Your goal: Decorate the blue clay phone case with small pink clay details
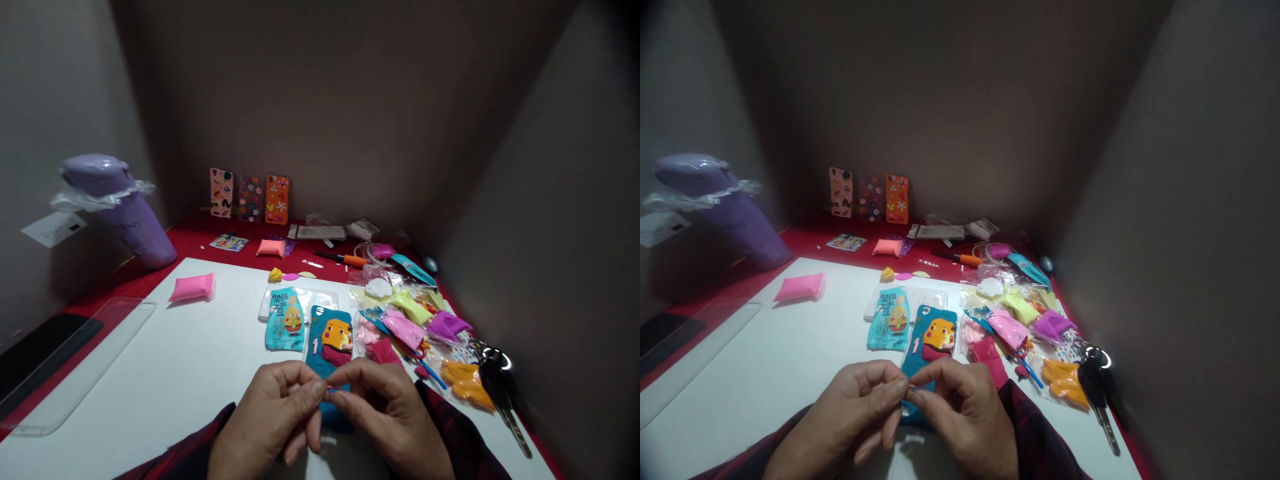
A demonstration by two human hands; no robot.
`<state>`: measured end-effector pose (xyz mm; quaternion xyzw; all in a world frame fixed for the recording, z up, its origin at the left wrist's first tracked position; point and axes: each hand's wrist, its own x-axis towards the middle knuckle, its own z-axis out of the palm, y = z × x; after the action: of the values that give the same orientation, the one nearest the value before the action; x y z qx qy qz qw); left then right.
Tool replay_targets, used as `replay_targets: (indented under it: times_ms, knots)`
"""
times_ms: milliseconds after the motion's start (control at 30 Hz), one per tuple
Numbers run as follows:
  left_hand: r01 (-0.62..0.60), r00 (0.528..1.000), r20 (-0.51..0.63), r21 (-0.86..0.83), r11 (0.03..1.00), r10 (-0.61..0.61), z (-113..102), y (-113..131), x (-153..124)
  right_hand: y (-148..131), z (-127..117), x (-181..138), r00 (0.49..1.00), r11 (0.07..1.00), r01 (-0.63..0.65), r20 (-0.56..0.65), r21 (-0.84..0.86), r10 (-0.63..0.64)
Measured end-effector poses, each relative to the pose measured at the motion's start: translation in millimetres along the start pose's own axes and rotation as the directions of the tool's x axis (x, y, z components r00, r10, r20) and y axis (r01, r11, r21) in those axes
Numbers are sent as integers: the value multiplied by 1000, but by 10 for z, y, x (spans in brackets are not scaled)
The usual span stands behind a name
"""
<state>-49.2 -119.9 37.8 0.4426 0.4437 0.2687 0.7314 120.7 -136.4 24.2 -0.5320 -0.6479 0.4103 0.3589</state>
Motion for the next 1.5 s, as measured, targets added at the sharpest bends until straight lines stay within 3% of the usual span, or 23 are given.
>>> replay_targets:
  times_ms: [633, 933, 1500]
  knots:
    - [7, 1000, -28, -22, 1000, -8, -18, -8, 6, 70, 1, -33, 999, 995, -14, -48, -94, 10]
    - [-16, 1000, -11, -51, 999, 15, 18, 42, -19, 8, -15, 4, 997, 996, 73, 7, -54, -72]
    - [4, 1000, -29, 17, 1000, -3, -12, 4, -20, 26, 5, -52, 983, 961, 162, -46, -224, -177]
